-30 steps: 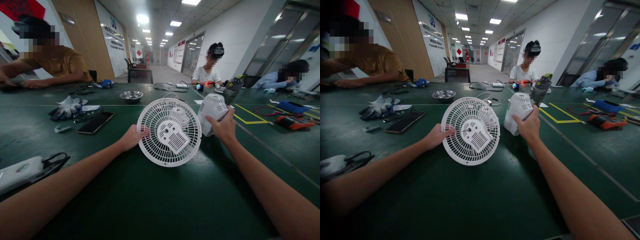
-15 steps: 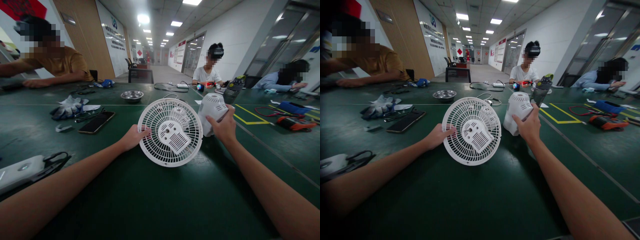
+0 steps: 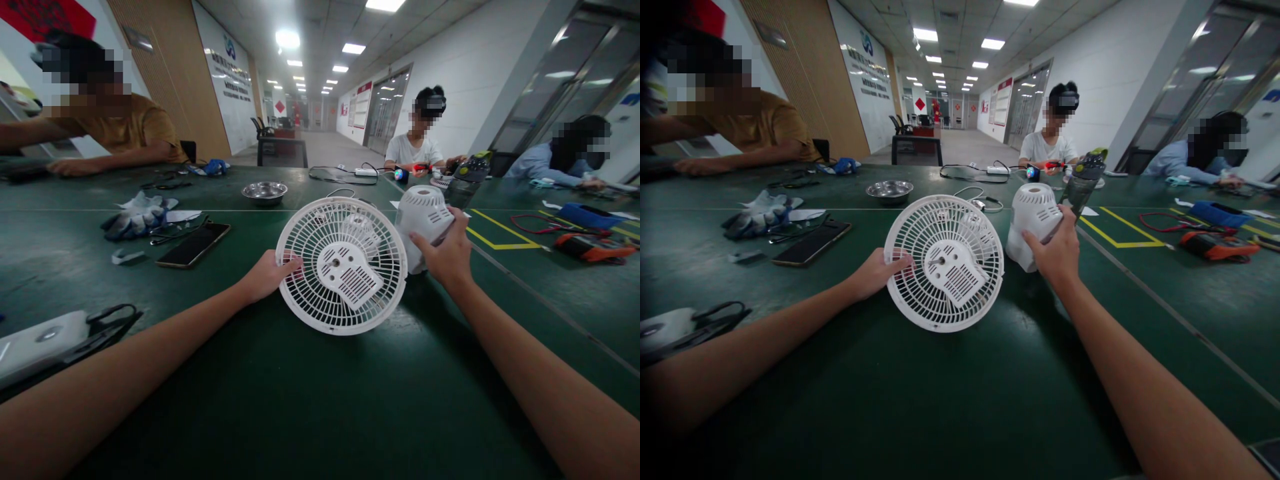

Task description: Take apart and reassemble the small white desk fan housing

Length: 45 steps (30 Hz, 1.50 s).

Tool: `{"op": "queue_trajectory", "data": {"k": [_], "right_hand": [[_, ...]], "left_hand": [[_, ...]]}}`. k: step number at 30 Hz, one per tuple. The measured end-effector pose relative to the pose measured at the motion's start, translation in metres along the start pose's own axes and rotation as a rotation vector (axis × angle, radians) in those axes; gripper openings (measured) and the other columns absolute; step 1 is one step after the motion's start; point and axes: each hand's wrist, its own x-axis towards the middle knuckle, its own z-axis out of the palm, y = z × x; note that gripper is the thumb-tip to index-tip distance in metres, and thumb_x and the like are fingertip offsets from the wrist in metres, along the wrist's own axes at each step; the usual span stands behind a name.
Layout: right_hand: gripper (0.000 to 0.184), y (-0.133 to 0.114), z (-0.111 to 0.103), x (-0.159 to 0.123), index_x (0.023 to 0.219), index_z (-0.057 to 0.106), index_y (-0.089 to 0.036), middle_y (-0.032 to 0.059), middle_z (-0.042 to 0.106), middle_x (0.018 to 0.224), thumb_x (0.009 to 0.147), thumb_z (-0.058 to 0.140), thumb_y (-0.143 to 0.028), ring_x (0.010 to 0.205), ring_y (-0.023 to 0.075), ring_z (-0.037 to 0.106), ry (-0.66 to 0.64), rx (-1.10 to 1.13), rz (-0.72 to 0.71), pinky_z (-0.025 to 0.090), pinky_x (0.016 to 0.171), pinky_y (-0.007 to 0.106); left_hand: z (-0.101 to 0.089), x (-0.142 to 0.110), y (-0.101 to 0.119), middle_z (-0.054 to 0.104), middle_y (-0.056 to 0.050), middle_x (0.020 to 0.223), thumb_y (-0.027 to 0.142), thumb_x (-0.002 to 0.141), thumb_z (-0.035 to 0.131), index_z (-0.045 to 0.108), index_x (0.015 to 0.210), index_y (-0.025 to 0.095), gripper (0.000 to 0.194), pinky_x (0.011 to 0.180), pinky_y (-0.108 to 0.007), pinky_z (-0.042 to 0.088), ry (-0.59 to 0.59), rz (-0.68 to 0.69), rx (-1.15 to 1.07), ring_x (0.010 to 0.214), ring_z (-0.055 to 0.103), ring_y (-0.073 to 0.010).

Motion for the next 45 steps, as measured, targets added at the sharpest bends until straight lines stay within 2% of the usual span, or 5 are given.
{"op": "queue_trajectory", "data": {"k": [8, 23, 28, 33, 45], "right_hand": [[0.085, -0.0003, 0.0007, -0.0010, 0.146, 0.033, -0.020, 0.0199, 0.055, 0.139, 0.075, 0.073, -0.046, 0.120, 0.0389, 0.058, -0.005, 0.021, -0.021, 0.046, 0.098, 0.056], [0.083, -0.0037, 0.0014, -0.0032, 0.144, 0.036, -0.022, 0.0183, 0.057, 0.138, 0.074, 0.074, -0.048, 0.116, 0.0394, 0.061, -0.005, 0.008, -0.026, 0.048, 0.096, 0.056], [0.085, -0.0045, 0.0040, -0.0026, 0.143, 0.038, -0.022, 0.0176, 0.060, 0.133, 0.071, 0.077, -0.046, 0.112, 0.0388, 0.063, 0.004, 0.045, -0.008, 0.050, 0.094, 0.056], [0.084, -0.0054, 0.0057, -0.0035, 0.141, 0.039, -0.023, 0.0163, 0.062, 0.130, 0.070, 0.077, -0.047, 0.108, 0.0381, 0.064, -0.008, 0.092, 0.008, 0.050, 0.092, 0.059], [0.086, -0.0098, 0.0045, -0.0051, 0.142, 0.039, -0.024, 0.0157, 0.062, 0.130, 0.069, 0.077, -0.049, 0.108, 0.0384, 0.063, -0.035, 0.132, 0.021, 0.050, 0.092, 0.061]], "left_hand": [[-0.0004, -0.0014, 0.0011, 0.069, -0.004, 0.081, 0.048, 0.094, 0.057, 0.067, 0.088, 0.017, 0.033, 0.073, -0.035, 0.054, -0.002, 0.005, -0.018, 0.074, 0.065, -0.0176], [-0.0003, -0.0001, 0.0008, 0.068, -0.004, 0.080, 0.047, 0.094, 0.056, 0.067, 0.087, 0.016, 0.034, 0.072, -0.034, 0.054, 0.001, 0.004, 0.004, 0.073, 0.066, -0.0176], [0.0011, -0.0008, -0.0014, 0.068, -0.004, 0.077, 0.044, 0.095, 0.056, 0.066, 0.083, 0.015, 0.033, 0.068, -0.033, 0.054, 0.043, 0.037, 0.012, 0.069, 0.065, -0.0162], [0.0034, -0.0053, 0.0021, 0.069, -0.003, 0.079, 0.041, 0.095, 0.059, 0.066, 0.089, 0.016, 0.027, 0.068, -0.032, 0.056, 0.112, 0.020, -0.038, 0.071, 0.067, -0.0168], [0.0030, -0.0044, 0.0014, 0.069, -0.003, 0.077, 0.039, 0.094, 0.058, 0.065, 0.086, 0.015, 0.026, 0.065, -0.030, 0.054, 0.110, 0.019, -0.015, 0.067, 0.065, -0.0152]]}}
